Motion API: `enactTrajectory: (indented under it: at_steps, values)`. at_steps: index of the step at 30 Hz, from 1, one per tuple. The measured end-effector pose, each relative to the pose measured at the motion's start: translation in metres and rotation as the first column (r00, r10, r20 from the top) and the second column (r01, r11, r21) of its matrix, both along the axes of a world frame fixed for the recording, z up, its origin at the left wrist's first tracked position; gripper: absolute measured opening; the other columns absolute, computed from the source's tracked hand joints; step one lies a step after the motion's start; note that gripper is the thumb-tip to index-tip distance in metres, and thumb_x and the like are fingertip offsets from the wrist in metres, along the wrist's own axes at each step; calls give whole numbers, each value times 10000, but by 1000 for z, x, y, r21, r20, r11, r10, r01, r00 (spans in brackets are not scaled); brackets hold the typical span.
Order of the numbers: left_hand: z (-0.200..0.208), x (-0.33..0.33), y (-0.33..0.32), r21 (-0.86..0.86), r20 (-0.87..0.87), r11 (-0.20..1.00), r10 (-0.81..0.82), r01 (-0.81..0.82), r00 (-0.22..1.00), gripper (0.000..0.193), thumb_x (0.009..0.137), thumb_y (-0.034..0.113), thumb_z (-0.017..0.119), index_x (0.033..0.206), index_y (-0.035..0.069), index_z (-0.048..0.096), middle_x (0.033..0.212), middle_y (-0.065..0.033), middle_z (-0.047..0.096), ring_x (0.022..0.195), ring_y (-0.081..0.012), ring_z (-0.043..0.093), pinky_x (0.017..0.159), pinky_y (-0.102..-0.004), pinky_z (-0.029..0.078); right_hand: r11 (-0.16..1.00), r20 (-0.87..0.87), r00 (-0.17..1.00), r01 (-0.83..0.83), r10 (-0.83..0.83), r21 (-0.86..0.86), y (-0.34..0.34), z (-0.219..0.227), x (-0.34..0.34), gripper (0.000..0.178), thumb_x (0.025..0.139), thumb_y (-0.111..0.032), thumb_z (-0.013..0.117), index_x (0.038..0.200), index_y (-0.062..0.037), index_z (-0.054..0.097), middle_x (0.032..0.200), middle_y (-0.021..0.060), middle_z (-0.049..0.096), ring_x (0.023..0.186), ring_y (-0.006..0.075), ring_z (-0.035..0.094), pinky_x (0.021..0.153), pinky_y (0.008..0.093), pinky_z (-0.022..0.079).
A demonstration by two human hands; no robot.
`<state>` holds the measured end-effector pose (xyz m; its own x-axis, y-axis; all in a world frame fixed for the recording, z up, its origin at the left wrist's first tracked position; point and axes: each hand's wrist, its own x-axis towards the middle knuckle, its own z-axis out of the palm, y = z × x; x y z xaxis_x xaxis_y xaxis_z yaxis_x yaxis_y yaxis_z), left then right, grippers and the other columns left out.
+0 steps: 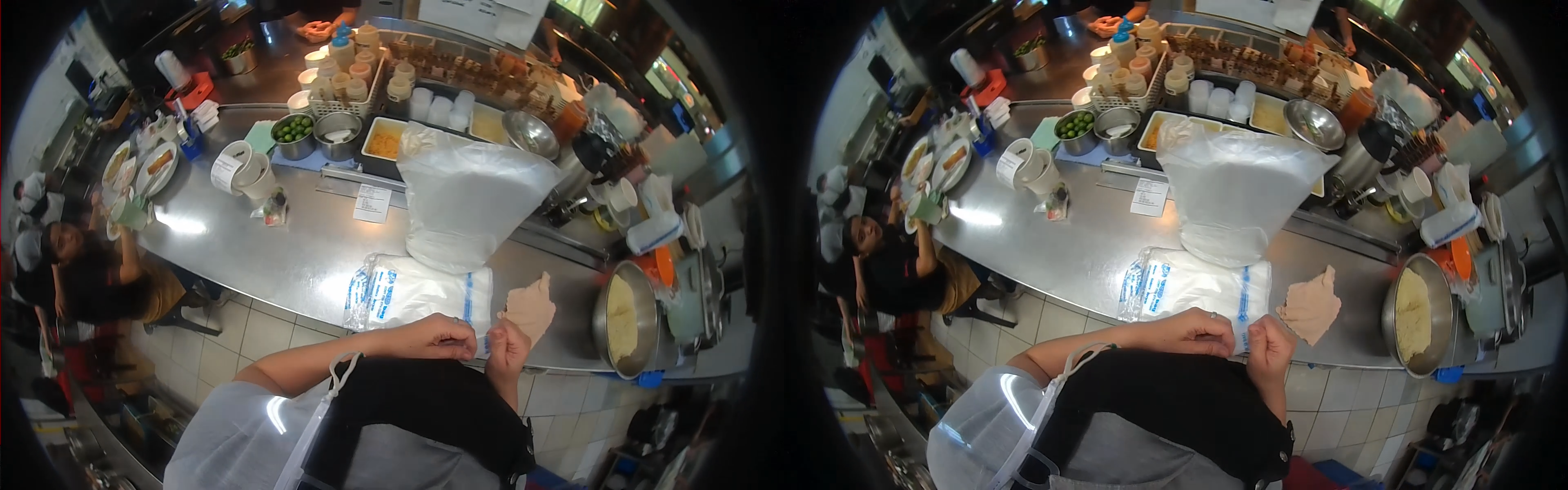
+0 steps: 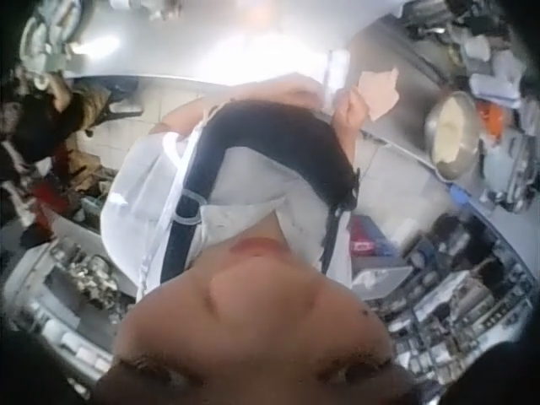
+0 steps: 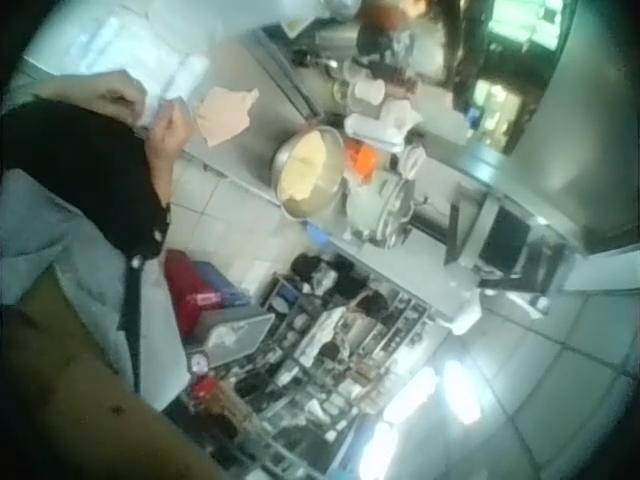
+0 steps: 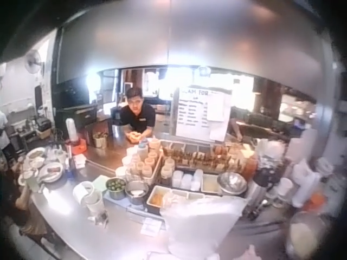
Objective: The recorder labels a container lid with a marker and then organizes and bags smaller plastic bags on a stainless steel counter.
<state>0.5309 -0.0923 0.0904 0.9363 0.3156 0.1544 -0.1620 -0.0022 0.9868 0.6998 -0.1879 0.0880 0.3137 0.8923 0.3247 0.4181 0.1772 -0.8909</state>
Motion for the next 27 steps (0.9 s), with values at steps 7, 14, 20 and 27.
enactTrajectory:
  at_steps: [7, 14, 20, 27]
  values:
    - [25, -30, 33, 392, -172, 893, -166, 222, 971, 207, 854, 230, 662, 763, 45, 645, 720, -86, 532, 700, -214, 535, 597, -336, 384, 964, -377, 906, -101, 191, 247, 1, 62, 39, 306, 969, -288, 476, 755, -70, 489, 681, -6, 452, 610, 135, 378, 560, 273, 289]
    - [63, -28, 51, -217, 532, 976, 128, -12, 837, 297, 784, 120, 675, 540, -9, 567, 846, -82, 531, 862, -193, 497, 742, -315, 379, 665, -634, 210, -323, 744, 674, 15, 58, 62, 395, 958, -427, 480, 745, -127, 339, 669, -11, 385, 599, 125, 361, 572, 268, 343]
    - [63, -40, 73, -574, 392, 818, 304, -27, 868, 166, 734, 76, 670, 670, 53, 519, 611, 7, 476, 601, -87, 489, 585, -215, 387, 924, -574, 729, -347, 373, 160, 58, 58, 68, 367, 901, -386, 608, 800, -92, 413, 697, -20, 430, 574, 75, 430, 480, 205, 334]
    - [59, 5, 145, 114, 202, 537, 812, -836, 548, 208, 782, 177, 621, 667, 38, 518, 608, -25, 500, 517, -120, 466, 510, -272, 383, 937, -295, 900, -347, 322, -33, 147, 96, 108, 106, 933, -155, 562, 862, -110, 497, 751, -79, 481, 628, -16, 395, 524, 134, 278]
